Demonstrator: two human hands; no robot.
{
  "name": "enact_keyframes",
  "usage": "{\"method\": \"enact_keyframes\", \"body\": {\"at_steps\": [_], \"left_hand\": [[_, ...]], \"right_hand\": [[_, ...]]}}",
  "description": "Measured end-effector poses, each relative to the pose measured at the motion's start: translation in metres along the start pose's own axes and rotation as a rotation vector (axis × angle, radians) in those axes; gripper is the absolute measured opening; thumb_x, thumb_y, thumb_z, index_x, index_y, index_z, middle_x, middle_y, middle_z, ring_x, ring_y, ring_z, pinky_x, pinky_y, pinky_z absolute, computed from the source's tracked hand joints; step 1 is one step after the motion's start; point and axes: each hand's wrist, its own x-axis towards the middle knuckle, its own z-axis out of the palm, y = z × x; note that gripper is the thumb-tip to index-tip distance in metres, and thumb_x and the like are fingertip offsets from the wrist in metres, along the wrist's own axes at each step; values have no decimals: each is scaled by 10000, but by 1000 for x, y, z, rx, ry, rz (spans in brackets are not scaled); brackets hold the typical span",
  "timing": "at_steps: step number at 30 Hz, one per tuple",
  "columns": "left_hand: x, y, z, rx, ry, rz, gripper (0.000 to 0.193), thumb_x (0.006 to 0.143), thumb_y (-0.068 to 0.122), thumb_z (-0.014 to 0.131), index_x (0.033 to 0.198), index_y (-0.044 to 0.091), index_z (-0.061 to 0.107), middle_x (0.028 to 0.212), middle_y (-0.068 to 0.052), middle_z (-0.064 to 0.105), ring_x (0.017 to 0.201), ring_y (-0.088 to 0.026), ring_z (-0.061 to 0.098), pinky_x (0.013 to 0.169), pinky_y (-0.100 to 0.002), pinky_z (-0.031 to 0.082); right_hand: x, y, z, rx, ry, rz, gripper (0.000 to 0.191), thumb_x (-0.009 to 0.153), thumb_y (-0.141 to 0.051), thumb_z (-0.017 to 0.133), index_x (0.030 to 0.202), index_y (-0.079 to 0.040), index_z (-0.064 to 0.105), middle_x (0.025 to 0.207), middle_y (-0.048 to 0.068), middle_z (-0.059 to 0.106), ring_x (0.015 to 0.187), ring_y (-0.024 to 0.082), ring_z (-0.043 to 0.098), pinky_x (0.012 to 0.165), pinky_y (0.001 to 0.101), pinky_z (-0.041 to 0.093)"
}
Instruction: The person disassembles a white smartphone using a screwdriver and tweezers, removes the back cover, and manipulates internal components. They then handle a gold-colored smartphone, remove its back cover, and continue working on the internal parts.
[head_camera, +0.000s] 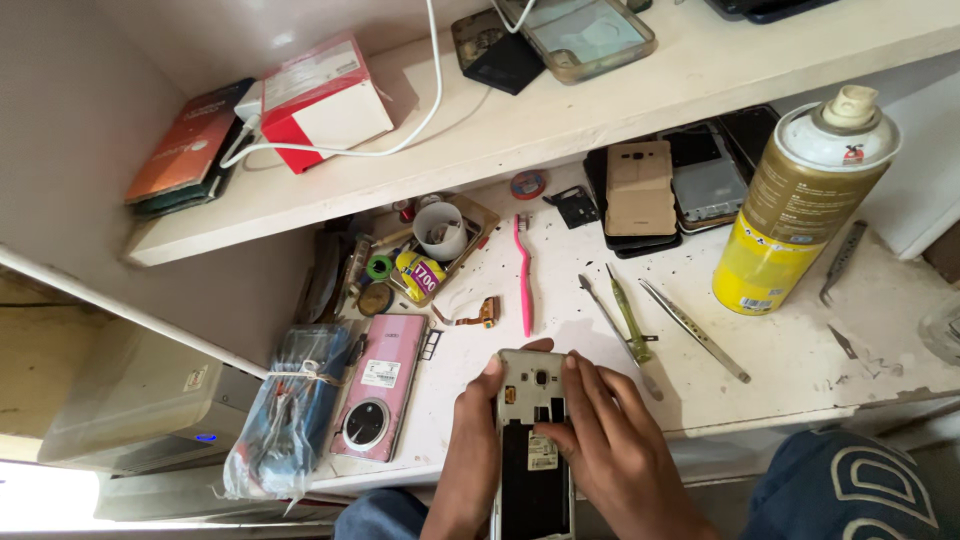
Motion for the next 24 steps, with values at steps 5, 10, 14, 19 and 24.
{"method": "enact_keyframes", "body": {"at_steps": [5,10,14,19,24], "left_hand": [[-2,-7,-9,41,16,50,658,986,477,346,1303,14,692,1034,-130,753,924,-190,681,827,-304,540],[-1,-15,-15,-89,86,13,663,984,478,354,1345,20,670,1081,-152,744,954,-209,683,852,-311,537],[-5,-13,-20,-198,85,6,659,982,471,359,1386,33,640,1140,-162,736,1005,-228,690,886,-315,539],[-15,-8,-24,-265,115,-55,670,968,483,380,1417,46,616,1193,-152,740,1042,-219,691,905,-323,532],[-19,-45,-26,-476,181,-205,702,944,554,435,1428,64,571,1264,-135,709,1065,-222,684,934,-363,526]], "right_hand": [[-3,-5,4,-16,-45,-8,688,776,-173,829,1297,165,533,1281,306,615,1146,421,612,948,459,538],[2,-5,3,159,-67,45,719,759,-196,837,1334,123,546,1322,254,620,1180,383,609,950,427,533],[9,-3,-3,256,-110,32,664,788,-195,832,1341,56,565,1338,195,638,1213,353,618,964,418,531],[12,-4,-6,387,-158,129,687,795,-161,821,1402,12,550,1377,194,625,1197,364,634,944,426,529],[5,-6,-4,360,-146,116,671,830,-157,800,1417,16,526,1413,196,609,1176,364,646,937,412,538]]}}
